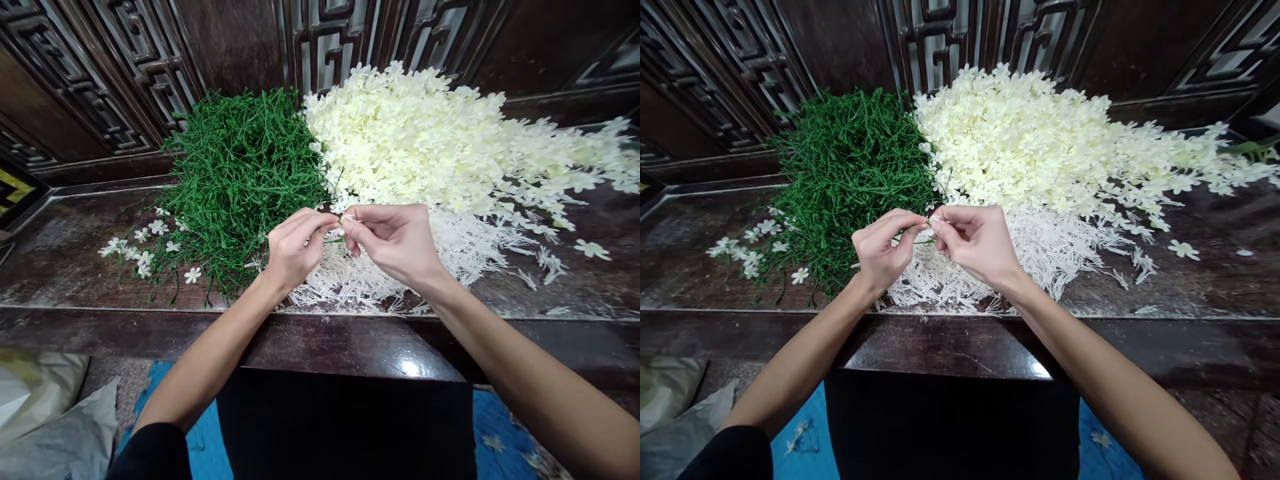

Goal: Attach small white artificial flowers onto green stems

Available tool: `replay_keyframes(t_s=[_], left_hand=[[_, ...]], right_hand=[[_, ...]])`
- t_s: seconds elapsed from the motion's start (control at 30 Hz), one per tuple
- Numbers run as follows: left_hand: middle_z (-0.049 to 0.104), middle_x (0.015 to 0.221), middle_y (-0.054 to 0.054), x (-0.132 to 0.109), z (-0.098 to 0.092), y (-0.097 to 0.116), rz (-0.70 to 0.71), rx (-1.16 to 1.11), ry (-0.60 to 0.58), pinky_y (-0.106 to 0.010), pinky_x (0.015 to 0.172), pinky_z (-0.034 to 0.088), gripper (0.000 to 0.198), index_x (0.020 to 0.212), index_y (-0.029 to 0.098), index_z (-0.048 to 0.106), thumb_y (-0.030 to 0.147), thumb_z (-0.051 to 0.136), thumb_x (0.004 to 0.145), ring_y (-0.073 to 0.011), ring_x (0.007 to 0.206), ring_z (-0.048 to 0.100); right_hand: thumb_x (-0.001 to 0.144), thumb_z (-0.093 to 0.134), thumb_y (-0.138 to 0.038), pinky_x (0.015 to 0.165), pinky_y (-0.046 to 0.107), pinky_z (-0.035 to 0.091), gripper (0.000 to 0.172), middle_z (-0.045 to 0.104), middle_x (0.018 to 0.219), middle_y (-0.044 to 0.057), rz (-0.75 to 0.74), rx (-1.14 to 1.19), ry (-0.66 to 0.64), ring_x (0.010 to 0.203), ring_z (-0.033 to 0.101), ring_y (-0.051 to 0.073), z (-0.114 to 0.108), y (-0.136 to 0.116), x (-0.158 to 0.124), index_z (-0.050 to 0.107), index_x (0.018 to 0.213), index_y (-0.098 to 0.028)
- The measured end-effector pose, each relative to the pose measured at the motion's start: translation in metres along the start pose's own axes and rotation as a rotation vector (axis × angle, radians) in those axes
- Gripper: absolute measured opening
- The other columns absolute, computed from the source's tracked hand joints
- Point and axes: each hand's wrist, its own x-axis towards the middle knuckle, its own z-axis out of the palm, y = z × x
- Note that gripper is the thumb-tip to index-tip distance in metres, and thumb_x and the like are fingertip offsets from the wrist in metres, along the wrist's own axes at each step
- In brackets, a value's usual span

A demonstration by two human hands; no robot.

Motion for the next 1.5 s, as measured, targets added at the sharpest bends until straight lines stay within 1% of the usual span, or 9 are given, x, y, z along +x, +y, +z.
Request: replay_keyframes(t_s=[0.23, 0.37, 0.57, 0.97, 1.1, 1.17, 1.23, 1.37, 1.5], left_hand=[[0.076, 0.083, -0.003, 0.002, -0.001, -0.006, -0.124, 0.03, -0.096, -0.026, 0.068, 0.055, 0.009, 0.09, 0.018, 0.069, 0.019, 0.06, 0.09, -0.013, 0.071, 0.068], [0.075, 0.081, -0.004, 0.004, -0.002, -0.005, -0.135, -0.003, -0.072, -0.026, 0.069, 0.054, 0.009, 0.088, 0.018, 0.069, 0.019, 0.061, 0.09, -0.0133, 0.071, 0.068], [0.075, 0.078, -0.002, 0.001, 0.002, 0.002, -0.289, -0.059, -0.043, -0.027, 0.065, 0.054, 0.009, 0.082, 0.021, 0.069, 0.02, 0.062, 0.088, -0.0139, 0.066, 0.068], [0.075, 0.077, -0.002, 0.001, 0.004, 0.001, -0.289, -0.092, -0.056, -0.025, 0.065, 0.054, 0.009, 0.081, 0.019, 0.069, 0.018, 0.062, 0.087, -0.0123, 0.066, 0.067], [0.073, 0.074, -0.002, 0.008, 0.001, 0.0, -0.462, -0.192, -0.078, -0.025, 0.06, 0.052, 0.01, 0.081, 0.019, 0.069, 0.024, 0.063, 0.087, -0.0113, 0.062, 0.064], [0.07, 0.069, -0.002, 0.01, 0.0, -0.003, -0.589, -0.275, -0.038, -0.024, 0.055, 0.05, 0.01, 0.081, 0.019, 0.069, 0.027, 0.064, 0.085, -0.011, 0.06, 0.063], [0.068, 0.066, -0.002, 0.01, 0.0, -0.007, -0.712, -0.361, 0.003, -0.023, 0.049, 0.048, 0.009, 0.082, 0.019, 0.069, 0.028, 0.066, 0.084, -0.011, 0.058, 0.062], [0.069, 0.067, -0.003, 0.009, 0.0, -0.015, -0.86, -0.501, 0.013, -0.022, 0.038, 0.042, 0.013, 0.093, 0.019, 0.069, 0.025, 0.068, 0.082, -0.0099, 0.049, 0.058], [0.069, 0.071, -0.003, 0.011, -0.002, -0.015, -0.846, -0.56, 0.023, -0.023, 0.044, 0.05, 0.009, 0.088, 0.019, 0.068, 0.021, 0.07, 0.079, -0.011, 0.053, 0.062]], right_hand=[[0.081, 0.071, -0.024, 0.047, 0.025, 0.049, 0.008, 0.064, 0.065, 0.001, 0.031, -0.139, 0.005, 0.052, 0.057, 0.011, -0.007, 0.011, 0.007, 0.068, 0.077, -0.018], [0.083, 0.068, -0.024, 0.05, 0.027, 0.05, 0.007, 0.063, 0.065, 0.001, 0.002, -0.177, 0.016, 0.055, 0.058, 0.013, -0.006, 0.011, 0.005, 0.066, 0.081, -0.017], [0.084, 0.062, -0.019, 0.048, 0.027, 0.049, 0.003, 0.061, 0.065, 0.0, -0.06, -0.168, 0.041, 0.054, 0.058, 0.012, 0.0, 0.018, 0.002, 0.065, 0.082, -0.018], [0.084, 0.065, -0.025, 0.048, 0.027, 0.051, 0.008, 0.063, 0.068, 0.001, -0.024, -0.163, 0.012, 0.055, 0.059, 0.012, -0.002, 0.016, 0.004, 0.065, 0.082, -0.018], [0.087, 0.067, -0.031, 0.058, 0.028, 0.057, 0.015, 0.069, 0.081, 0.004, -0.044, -0.213, 0.054, 0.066, 0.065, 0.014, -0.021, 0.014, 0.015, 0.066, 0.099, -0.021], [0.094, 0.057, -0.035, 0.057, 0.029, 0.057, 0.018, 0.07, 0.086, 0.006, -0.072, -0.278, 0.169, 0.067, 0.066, 0.015, -0.036, 0.018, 0.021, 0.065, 0.105, -0.023], [0.096, 0.054, -0.037, 0.054, 0.031, 0.057, 0.02, 0.07, 0.083, 0.007, -0.068, -0.337, 0.283, 0.065, 0.065, 0.015, -0.048, 0.026, 0.026, 0.066, 0.097, -0.021], [0.083, 0.07, -0.027, 0.054, 0.035, 0.058, 0.007, 0.07, 0.077, 0.007, -0.069, -0.532, 0.202, 0.063, 0.065, 0.017, -0.057, 0.044, 0.025, 0.069, 0.084, -0.02], [0.081, 0.07, -0.023, 0.061, 0.042, 0.058, 0.008, 0.072, 0.08, 0.009, 0.038, -0.744, 0.068, 0.068, 0.066, 0.02, -0.049, 0.045, 0.02, 0.071, 0.086, -0.017]])
